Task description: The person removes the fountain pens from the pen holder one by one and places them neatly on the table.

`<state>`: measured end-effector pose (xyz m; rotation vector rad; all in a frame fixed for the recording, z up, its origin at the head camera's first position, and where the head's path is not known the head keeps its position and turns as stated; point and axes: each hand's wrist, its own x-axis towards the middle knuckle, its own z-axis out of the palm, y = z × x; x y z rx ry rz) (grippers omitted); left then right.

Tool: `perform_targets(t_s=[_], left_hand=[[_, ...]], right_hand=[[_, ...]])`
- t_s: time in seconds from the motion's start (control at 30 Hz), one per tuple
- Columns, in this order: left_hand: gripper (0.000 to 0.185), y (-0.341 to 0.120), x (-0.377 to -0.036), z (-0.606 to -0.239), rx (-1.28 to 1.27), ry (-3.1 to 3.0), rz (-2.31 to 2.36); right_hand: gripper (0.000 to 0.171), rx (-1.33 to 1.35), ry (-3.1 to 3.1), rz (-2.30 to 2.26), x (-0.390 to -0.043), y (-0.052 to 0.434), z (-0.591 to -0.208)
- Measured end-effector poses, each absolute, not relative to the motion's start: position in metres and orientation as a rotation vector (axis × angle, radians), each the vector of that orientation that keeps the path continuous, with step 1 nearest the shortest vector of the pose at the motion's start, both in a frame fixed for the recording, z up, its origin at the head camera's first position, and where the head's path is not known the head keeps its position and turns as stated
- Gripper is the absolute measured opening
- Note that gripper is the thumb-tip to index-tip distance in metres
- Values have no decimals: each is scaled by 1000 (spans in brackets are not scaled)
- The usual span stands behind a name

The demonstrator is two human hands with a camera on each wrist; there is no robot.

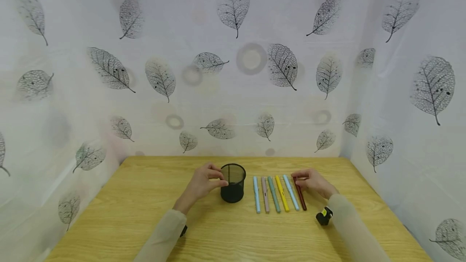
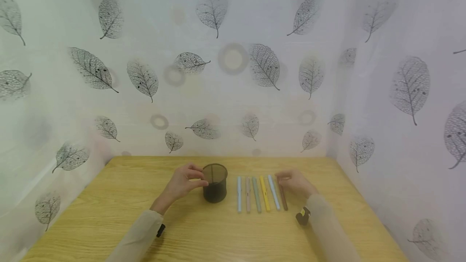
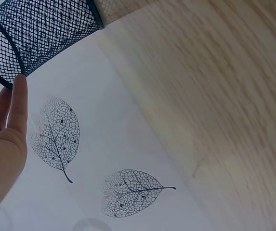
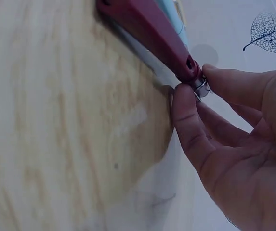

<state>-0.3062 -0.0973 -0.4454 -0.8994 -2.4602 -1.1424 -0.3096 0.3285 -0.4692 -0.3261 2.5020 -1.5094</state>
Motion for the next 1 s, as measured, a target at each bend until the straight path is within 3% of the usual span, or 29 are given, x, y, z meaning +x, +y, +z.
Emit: perform_targets(t_s=[0.37, 1.0], left_hand=[[9, -97, -305, -443, -899, -2444, -1148], [8, -96, -304, -443, -889, -2454, -1171]], right_hand=[[33, -281, 2553, -1432, -316, 326, -477], [37, -327, 2486, -1527, -312, 330, -475]])
